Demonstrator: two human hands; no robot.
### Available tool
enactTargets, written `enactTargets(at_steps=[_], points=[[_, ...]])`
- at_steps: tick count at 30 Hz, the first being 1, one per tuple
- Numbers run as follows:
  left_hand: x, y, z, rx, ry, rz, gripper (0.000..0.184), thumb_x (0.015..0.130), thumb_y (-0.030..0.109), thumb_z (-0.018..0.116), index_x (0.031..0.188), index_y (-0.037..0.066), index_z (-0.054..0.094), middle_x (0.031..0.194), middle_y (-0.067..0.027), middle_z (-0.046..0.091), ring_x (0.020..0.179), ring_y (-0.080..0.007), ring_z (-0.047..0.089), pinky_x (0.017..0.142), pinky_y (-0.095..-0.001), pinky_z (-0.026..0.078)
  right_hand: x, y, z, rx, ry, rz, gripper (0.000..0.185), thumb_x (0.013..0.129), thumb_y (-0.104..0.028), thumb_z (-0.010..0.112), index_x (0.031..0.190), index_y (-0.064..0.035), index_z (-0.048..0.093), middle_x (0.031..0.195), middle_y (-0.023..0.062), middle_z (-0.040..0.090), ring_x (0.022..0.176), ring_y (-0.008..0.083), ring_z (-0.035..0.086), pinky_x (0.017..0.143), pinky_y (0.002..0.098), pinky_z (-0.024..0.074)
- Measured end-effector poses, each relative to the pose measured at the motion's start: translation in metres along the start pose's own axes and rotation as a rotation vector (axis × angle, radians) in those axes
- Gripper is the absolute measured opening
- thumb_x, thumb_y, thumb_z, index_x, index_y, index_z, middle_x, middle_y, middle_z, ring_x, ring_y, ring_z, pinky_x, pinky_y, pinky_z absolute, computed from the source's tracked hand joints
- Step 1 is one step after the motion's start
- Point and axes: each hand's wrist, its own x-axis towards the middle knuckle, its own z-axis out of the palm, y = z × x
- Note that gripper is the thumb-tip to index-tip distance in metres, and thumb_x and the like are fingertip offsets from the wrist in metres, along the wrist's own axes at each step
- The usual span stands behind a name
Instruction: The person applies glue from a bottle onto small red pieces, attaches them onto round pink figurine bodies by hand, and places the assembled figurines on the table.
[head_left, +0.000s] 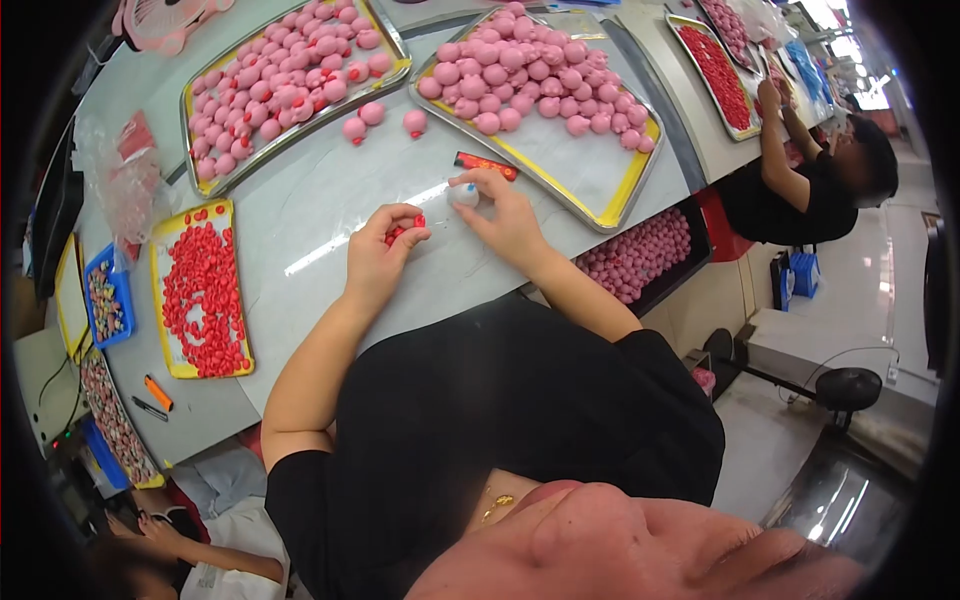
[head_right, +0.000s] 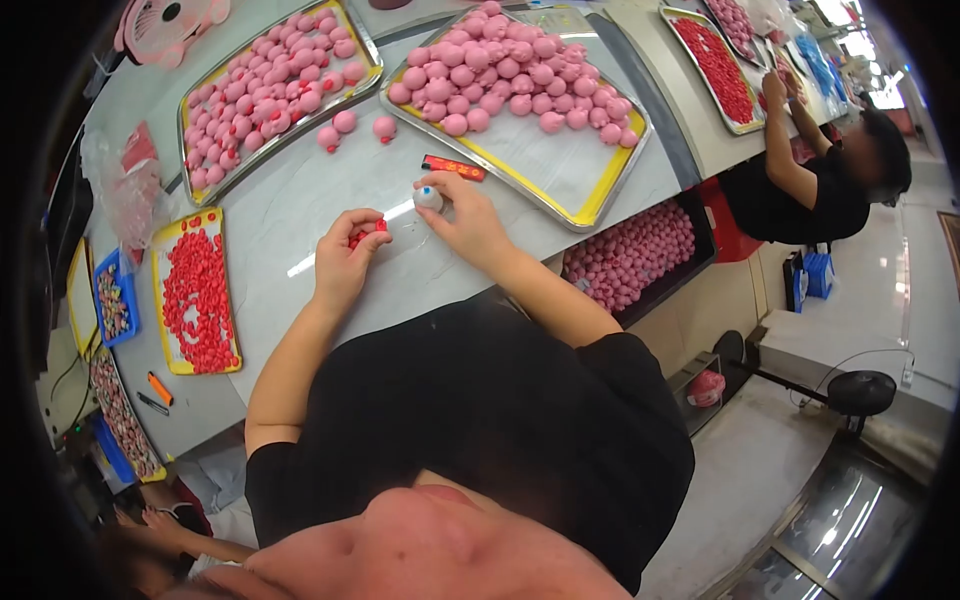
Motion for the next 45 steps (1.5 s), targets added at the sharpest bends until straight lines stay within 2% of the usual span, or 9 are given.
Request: enactTargets(at_steps=[5,7,9,13,22,24,30,36,45], points=[[0.000,-0.001,-0.001,0.001,-0.011,-0.003,0.021,0.086,0.005,0.063,0.105,-0.001,0.056,0.084,-0.0031,0.062,0.075,-0.0058,0.056,0.065,-0.0181,0.043,0.006,0.012,-0.027,-0.131,0.144,-0.154,0.030,0.084,-0.010,0.062,0.113,-0.0048,0.055,0.106,0.0077,0.062,0.090,0.0185,0.060,0.077,0.0292,0.0477],[-0.001,-0.001,-0.001,0.005,-0.011,-0.001,0.021,0.086,0.005,0.063,0.105,-0.001,0.056,0.084,-0.0028,0.062,0.075,-0.0053,0.055,0.064,-0.0179,0.043,0.018,0.004,-0.052,-0.282,0.306,0.018,0.027,0.084,-0.011,0.060,0.110,-0.0026,0.056,0.107,0.0132,0.059,0.093,0.0266,0.059,0.081,0.0355,0.0472],[0.000,0.001,0.000,-0.030,-0.002,-0.043,0.019,0.082,0.005,0.067,0.099,0.000,0.060,0.083,-0.0022,0.063,0.073,-0.0072,0.056,0.067,-0.0208,0.046,0.036,0.028,-0.083,-0.795,0.389,-0.301,0.029,0.082,-0.007,0.059,0.110,-0.0034,0.056,0.108,0.0157,0.057,0.095,0.0308,0.057,0.081,0.0380,0.0465],[-0.001,0.002,0.002,-0.018,-0.024,-0.046,0.019,0.082,0.004,0.068,0.099,0.001,0.060,0.082,-0.0016,0.063,0.072,-0.0071,0.056,0.067,-0.0209,0.046,0.047,0.068,-0.115,-0.898,0.304,-0.210,0.027,0.079,-0.003,0.060,0.106,-0.0041,0.057,0.107,0.0163,0.055,0.094,0.0327,0.055,0.081,0.0396,0.0458],[-0.003,0.006,0.002,-0.007,-0.039,-0.011,0.019,0.081,0.005,0.068,0.098,0.002,0.060,0.078,0.0000,0.061,0.070,-0.0066,0.053,0.065,-0.0211,0.045,0.043,0.054,-0.115,-0.470,0.358,0.153,0.025,0.076,0.003,0.059,0.099,-0.0002,0.051,0.101,0.0126,0.054,0.091,0.0263,0.057,0.077,0.0335,0.0478],[-0.003,0.007,0.002,-0.013,-0.044,-0.010,0.019,0.081,0.005,0.068,0.098,0.002,0.060,0.078,0.0006,0.060,0.069,-0.0065,0.052,0.064,-0.0209,0.044,0.034,0.032,-0.107,0.468,0.340,0.228,0.027,0.078,0.003,0.057,0.104,-0.0007,0.050,0.105,0.0113,0.054,0.094,0.0238,0.057,0.077,0.0338,0.0483],[-0.002,0.006,0.004,-0.052,-0.062,-0.020,0.019,0.081,0.004,0.068,0.098,0.002,0.060,0.077,0.0008,0.059,0.069,-0.0060,0.051,0.064,-0.0202,0.044,0.007,-0.002,-0.097,1.215,0.049,0.281,0.024,0.087,-0.003,0.052,0.110,-0.0015,0.051,0.117,0.0154,0.051,0.091,0.0204,0.056,0.078,0.0329,0.0467],[-0.003,0.012,0.004,-0.004,-0.067,-0.002,0.018,0.081,0.003,0.068,0.098,0.001,0.060,0.078,0.0002,0.060,0.069,-0.0059,0.052,0.065,-0.0200,0.044,-0.014,-0.018,-0.059,0.978,-0.064,0.071,0.017,0.092,-0.011,0.053,0.105,-0.0001,0.053,0.119,0.0141,0.049,0.084,0.0152,0.052,0.074,0.0291,0.0437],[-0.007,0.016,0.002,-0.141,-0.201,-0.092,0.022,0.082,0.004,0.067,0.103,0.000,0.060,0.094,-0.0046,0.063,0.083,-0.0094,0.060,0.076,-0.0225,0.048,-0.028,-0.021,-0.026,0.770,-0.312,0.110,0.047,0.080,0.003,0.067,0.118,-0.0041,0.040,0.111,0.0062,0.046,0.104,0.0174,0.053,0.089,0.0324,0.0456]])
